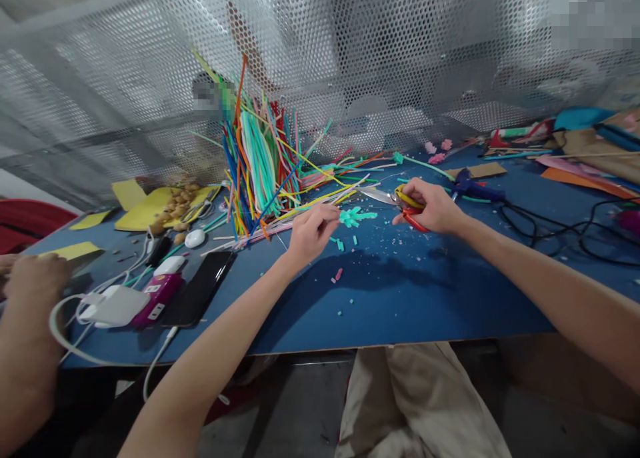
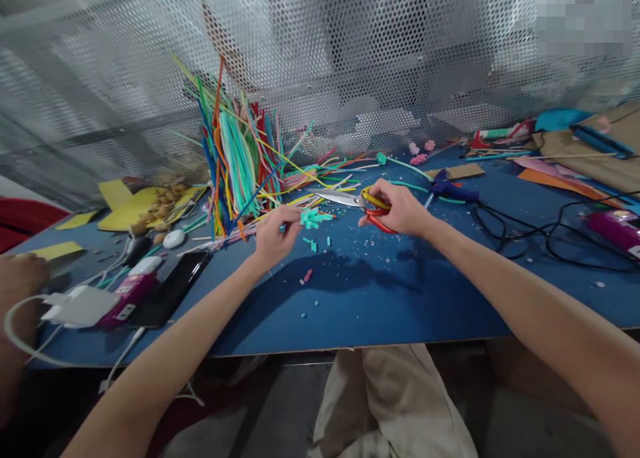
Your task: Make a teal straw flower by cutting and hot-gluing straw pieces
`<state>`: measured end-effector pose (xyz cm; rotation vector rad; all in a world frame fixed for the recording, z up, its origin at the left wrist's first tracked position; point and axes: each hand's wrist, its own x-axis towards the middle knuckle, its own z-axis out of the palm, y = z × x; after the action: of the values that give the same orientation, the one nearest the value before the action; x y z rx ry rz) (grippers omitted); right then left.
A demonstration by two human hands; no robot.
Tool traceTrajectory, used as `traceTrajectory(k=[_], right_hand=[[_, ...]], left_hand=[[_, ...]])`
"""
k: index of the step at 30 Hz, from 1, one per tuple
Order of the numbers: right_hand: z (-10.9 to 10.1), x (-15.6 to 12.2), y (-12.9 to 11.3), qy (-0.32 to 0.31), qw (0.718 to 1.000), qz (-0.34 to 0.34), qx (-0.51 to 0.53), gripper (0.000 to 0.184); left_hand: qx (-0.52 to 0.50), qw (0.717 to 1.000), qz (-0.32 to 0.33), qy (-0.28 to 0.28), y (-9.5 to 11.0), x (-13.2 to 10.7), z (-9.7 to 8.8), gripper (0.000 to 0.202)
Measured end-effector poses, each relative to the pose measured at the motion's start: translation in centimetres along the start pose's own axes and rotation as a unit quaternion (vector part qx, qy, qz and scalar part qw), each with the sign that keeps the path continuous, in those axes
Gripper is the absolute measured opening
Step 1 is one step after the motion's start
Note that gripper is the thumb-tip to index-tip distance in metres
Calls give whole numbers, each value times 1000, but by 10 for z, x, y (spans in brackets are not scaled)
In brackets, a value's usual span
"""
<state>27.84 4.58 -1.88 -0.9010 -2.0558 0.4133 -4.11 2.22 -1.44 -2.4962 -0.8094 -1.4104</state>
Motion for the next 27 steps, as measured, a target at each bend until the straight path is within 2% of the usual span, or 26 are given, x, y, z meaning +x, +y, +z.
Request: traceTrajectory(k=[6, 12, 18, 27], right_hand=[[1, 0, -2, -31, 998, -52, -4, 61], [4, -2, -5, -61, 996, -58, 20, 58], [5, -2, -13, -69, 995, -70, 7, 56], [6, -3, -23, -46, 993, -106, -11, 58]], left_hand=[[-16, 1000, 24, -5, 5, 2, -2, 18], [16, 1000, 23, -9, 7, 0, -2, 22], [18, 998, 63, -21, 6, 1, -3, 26], [9, 996, 75, -49, 9, 3, -3, 34]])
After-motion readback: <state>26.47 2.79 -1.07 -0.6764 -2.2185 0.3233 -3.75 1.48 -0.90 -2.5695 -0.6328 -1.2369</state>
